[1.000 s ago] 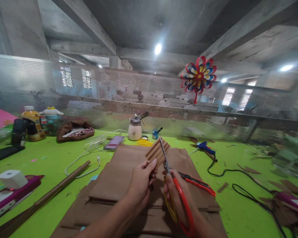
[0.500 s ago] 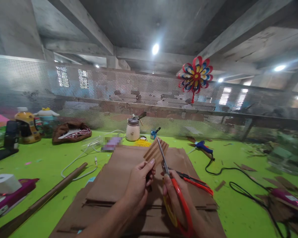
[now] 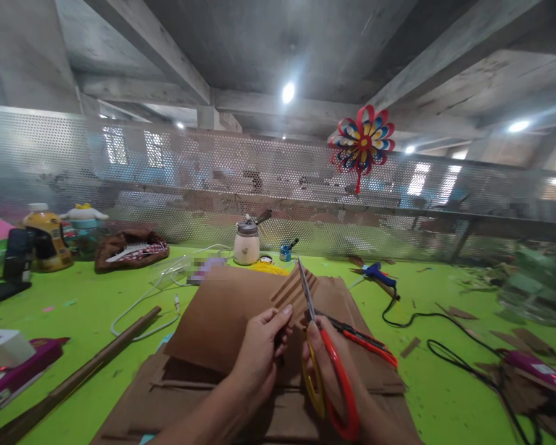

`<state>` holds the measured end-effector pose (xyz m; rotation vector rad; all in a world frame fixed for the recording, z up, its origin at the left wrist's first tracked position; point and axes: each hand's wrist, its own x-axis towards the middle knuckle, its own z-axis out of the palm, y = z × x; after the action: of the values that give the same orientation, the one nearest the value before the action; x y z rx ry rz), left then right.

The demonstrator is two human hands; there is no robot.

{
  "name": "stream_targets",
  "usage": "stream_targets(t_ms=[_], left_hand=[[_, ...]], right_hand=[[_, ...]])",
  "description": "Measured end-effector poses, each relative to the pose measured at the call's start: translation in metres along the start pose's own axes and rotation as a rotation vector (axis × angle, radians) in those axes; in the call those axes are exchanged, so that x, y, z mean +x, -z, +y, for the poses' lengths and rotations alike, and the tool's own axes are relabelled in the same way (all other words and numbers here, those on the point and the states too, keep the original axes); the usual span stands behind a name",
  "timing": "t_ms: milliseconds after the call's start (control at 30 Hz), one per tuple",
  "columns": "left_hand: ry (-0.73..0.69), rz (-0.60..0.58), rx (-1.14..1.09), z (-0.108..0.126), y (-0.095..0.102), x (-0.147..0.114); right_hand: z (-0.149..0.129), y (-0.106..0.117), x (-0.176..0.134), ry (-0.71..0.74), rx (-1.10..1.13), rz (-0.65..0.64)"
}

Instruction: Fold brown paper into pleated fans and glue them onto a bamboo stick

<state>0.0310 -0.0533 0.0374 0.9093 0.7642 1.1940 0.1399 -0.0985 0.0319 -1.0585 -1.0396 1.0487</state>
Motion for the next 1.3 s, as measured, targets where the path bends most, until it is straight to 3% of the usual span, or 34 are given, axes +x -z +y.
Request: stream_targets(t_ms=[333,700,1300], left_hand=[[0.035,0.025,0.017,-0.002,-0.001,-0.001],[0.036,0.042,0.015,-0.001,-0.003,-0.003],[0.037,0.04,0.03,-0.002,-0.001,-0.005]], right_hand=[[-0.037,-0.002,-0.024,0.027,-0.014,-0.024],[-0.054,-0.001,-0.03,0.043,-0.047,-0.081],[-0.004,-0.001,-0.007,0.112,-0.106,0.052]])
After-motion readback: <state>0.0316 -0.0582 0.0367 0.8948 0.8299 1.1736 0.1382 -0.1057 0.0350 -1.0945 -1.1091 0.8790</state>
